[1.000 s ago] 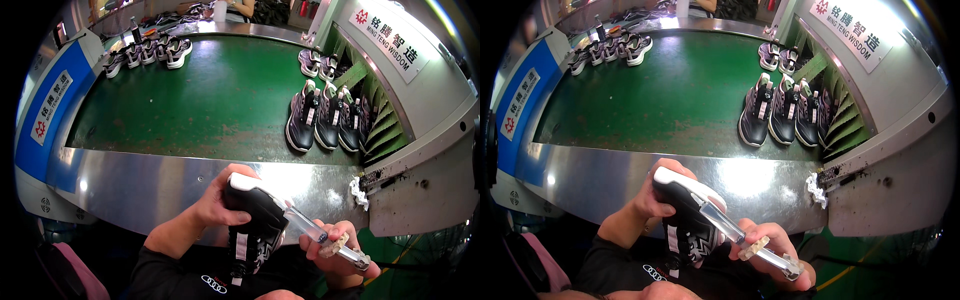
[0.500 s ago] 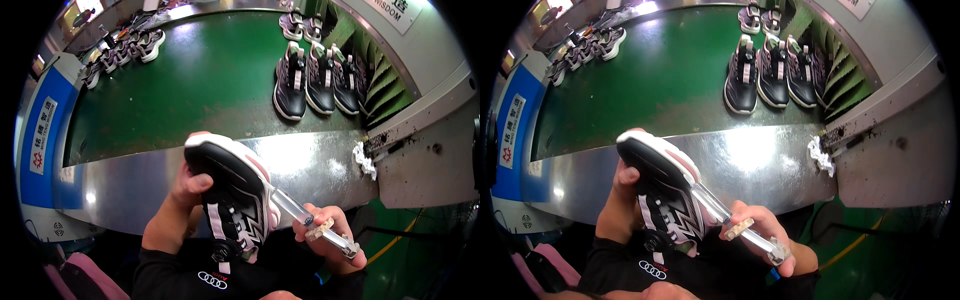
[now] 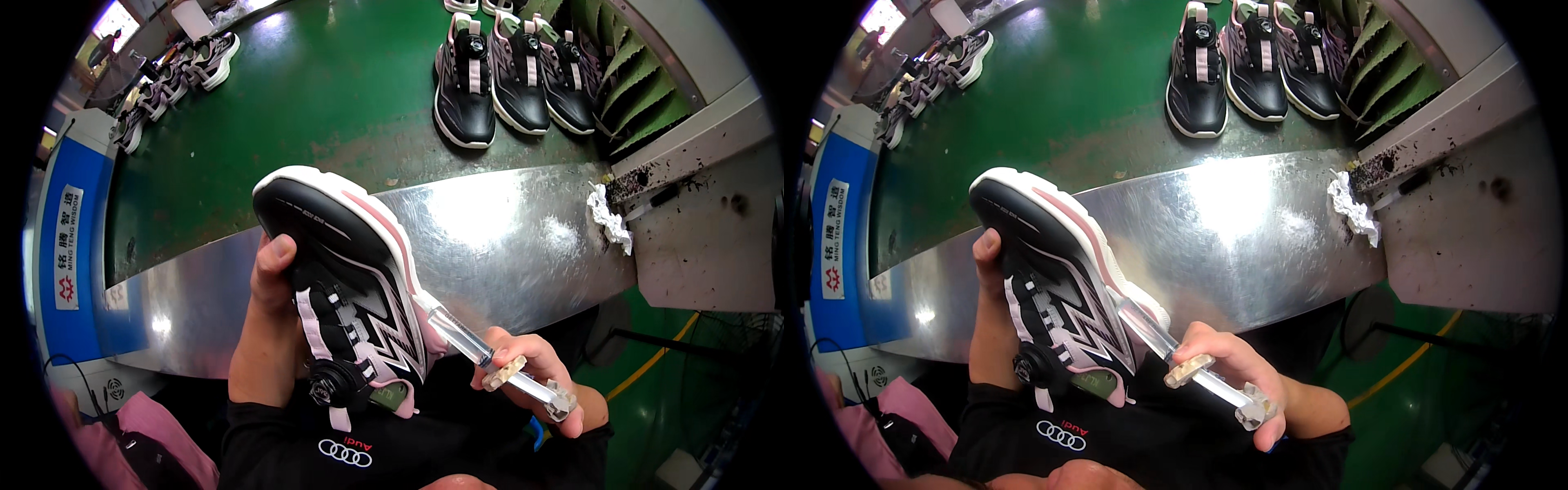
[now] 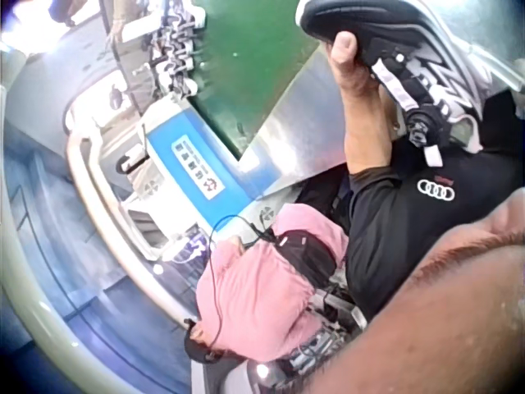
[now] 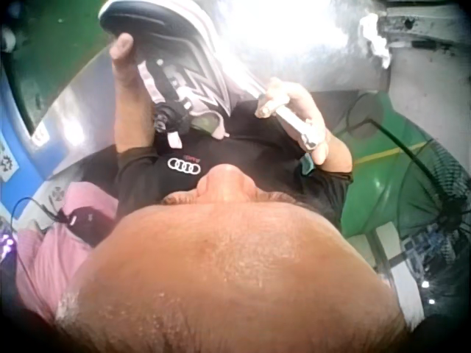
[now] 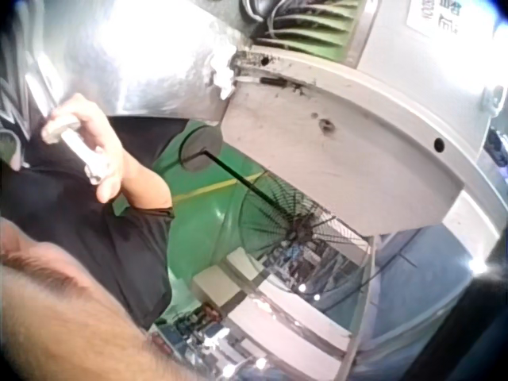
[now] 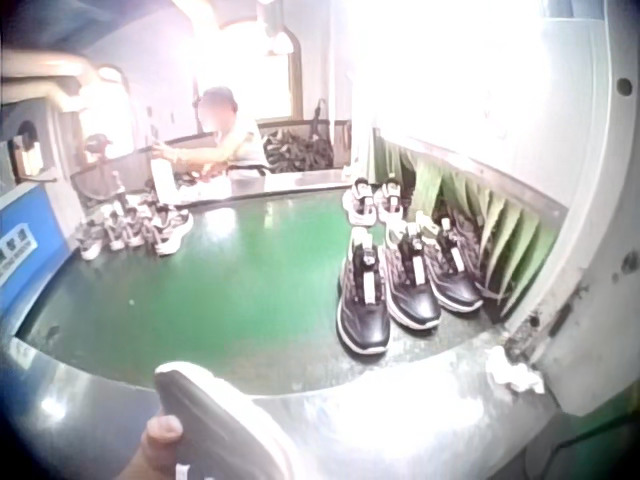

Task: The person applies adhesive around the sole edges of shoes using a syringe and places the shoes onto a conveyor belt.

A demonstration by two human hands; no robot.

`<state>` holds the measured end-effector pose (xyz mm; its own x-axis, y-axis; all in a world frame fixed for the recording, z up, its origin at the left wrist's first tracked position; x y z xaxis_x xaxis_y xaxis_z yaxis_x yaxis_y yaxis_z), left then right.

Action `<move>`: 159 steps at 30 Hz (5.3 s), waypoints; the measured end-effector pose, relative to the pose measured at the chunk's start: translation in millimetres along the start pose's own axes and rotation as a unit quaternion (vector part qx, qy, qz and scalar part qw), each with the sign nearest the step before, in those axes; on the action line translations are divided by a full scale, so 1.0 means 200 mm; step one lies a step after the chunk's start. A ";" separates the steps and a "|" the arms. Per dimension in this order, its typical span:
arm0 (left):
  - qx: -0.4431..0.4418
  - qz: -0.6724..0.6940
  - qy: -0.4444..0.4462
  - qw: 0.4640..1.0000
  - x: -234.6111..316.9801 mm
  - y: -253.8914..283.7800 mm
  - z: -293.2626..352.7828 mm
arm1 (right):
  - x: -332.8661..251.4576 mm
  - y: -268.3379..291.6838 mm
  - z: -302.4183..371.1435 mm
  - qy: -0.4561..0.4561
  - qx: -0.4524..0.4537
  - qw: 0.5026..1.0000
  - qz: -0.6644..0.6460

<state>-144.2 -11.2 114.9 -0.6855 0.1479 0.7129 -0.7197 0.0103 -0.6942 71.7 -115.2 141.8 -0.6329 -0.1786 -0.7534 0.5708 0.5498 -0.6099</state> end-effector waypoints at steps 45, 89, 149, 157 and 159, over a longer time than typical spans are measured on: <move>0.187 -0.252 0.058 0.948 0.19 0.71 0.32 | 0.18 0.16 0.26 0.028 0.048 0.991 0.119; 0.010 0.245 0.380 0.892 -0.60 -0.08 0.82 | -0.15 -0.18 0.25 -0.102 0.062 0.977 0.177; -0.058 0.207 0.368 0.905 -0.85 -0.52 0.41 | -0.16 -0.32 0.41 0.139 0.052 0.620 0.771; -0.033 0.204 0.376 0.903 -0.86 -0.49 0.43 | -0.22 -0.37 0.48 0.242 0.085 0.618 0.743; -0.083 0.235 0.399 0.883 -0.96 -0.56 0.45 | -0.32 -0.39 0.58 0.301 0.107 0.572 0.756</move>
<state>58.7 -130.5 65.3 -0.5614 0.8224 0.0919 -0.3059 -0.1031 -0.9465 128.8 -241.3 209.6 0.6389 0.7174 -0.2778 0.7138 -0.4183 0.5617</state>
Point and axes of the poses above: each hand's wrist, its own z-axis away from the middle knuckle, its own y-axis out of the back of the hand, x = y × z, the point moved 9 cm from there along -z, towards the middle knuckle, and after that the axes turned 8 degrees about x, right-handed, at the moved point
